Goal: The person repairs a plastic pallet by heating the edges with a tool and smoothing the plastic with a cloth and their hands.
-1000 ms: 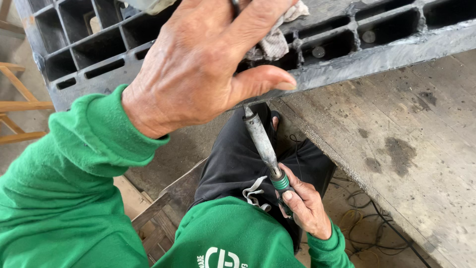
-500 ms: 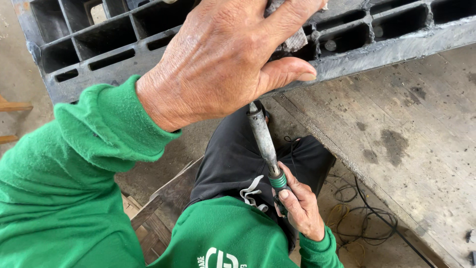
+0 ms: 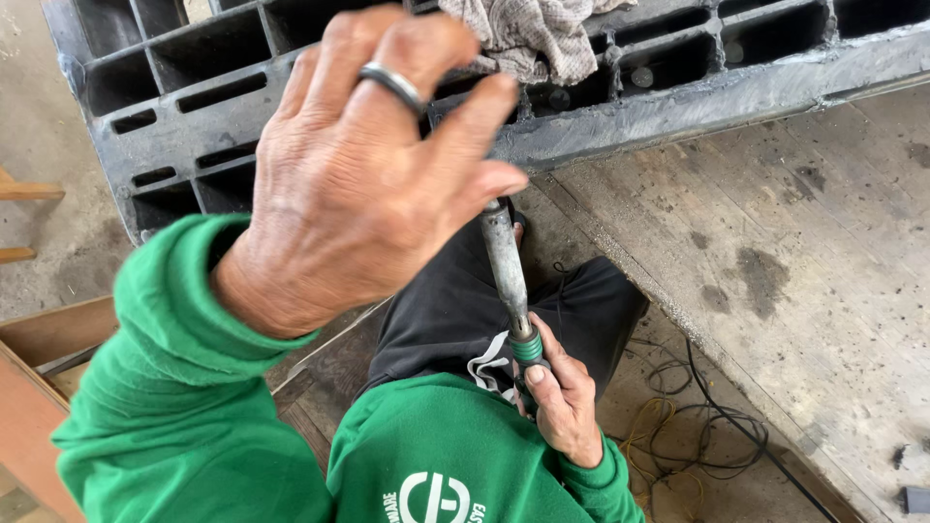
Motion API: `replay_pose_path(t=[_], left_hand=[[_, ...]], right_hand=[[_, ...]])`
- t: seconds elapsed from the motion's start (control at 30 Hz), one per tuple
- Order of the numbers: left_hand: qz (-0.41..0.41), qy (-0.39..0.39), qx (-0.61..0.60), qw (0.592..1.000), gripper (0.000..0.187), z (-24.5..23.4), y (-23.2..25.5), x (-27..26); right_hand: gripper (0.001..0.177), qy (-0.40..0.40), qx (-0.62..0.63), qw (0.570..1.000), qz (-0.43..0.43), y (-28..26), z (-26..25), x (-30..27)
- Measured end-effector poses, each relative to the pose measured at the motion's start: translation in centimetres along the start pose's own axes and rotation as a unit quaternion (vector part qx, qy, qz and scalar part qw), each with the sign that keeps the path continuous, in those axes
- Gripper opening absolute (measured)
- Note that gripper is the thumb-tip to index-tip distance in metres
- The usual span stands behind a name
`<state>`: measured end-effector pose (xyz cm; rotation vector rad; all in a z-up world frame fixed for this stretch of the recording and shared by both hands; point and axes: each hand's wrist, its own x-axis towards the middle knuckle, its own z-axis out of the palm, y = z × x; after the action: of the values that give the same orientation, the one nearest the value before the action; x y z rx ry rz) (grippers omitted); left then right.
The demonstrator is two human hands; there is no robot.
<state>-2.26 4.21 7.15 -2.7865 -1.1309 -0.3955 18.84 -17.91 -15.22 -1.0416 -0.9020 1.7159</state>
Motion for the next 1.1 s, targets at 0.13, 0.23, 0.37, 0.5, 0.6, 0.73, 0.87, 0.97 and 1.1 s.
replay_pose_path(t=[0.13, 0.23, 0.37, 0.5, 0.6, 0.73, 0.87, 0.97, 1.1], left_hand=[[-0.035, -0.012, 0.006, 0.999, 0.061, 0.0, 0.4, -0.9], [-0.038, -0.012, 0.015, 0.999, 0.061, 0.3, 0.6, -1.1], [-0.042, -0.004, 0.003, 0.999, 0.061, 0.5, 0.7, -1.2], [-0.050, -0.011, -0.007, 0.999, 0.061, 0.6, 0.7, -1.4], [-0.030, -0.008, 0.006, 0.999, 0.057, 0.4, 0.7, -1.1], [-0.015, 0.000, 0.029, 0.999, 0.056, 0.1, 0.9, -0.5], [-0.031, -0.005, 0.002, 1.000, 0.047, 0.3, 0.8, -0.3], [-0.038, -0.007, -0.027, 0.999, 0.044, 0.1, 0.7, 0.1], [-0.055, -0.012, -0.070, 0.996, 0.047, -0.3, 0.5, 0.7]], right_hand=[[0.057, -0.009, 0.012, 1.000, -0.026, 0.1, -0.1, -0.4], [0.057, -0.009, 0.003, 1.000, -0.020, 0.5, -0.2, -0.9], [0.057, -0.004, 0.006, 1.000, -0.010, 0.7, -0.2, -0.9], [0.058, -0.015, 0.001, 1.000, 0.009, 0.2, -0.5, -0.6], [0.058, -0.028, -0.013, 0.999, 0.024, -0.4, -0.9, -0.6], [0.058, -0.036, -0.018, 0.999, 0.034, -0.9, -0.8, -0.7], [0.059, -0.029, -0.009, 0.999, 0.032, -0.6, 0.0, -0.9], [0.059, -0.019, -0.015, 0.999, 0.035, -0.4, 0.3, -0.9], [0.058, -0.019, -0.048, 0.999, 0.015, -0.1, 0.3, -0.8]])
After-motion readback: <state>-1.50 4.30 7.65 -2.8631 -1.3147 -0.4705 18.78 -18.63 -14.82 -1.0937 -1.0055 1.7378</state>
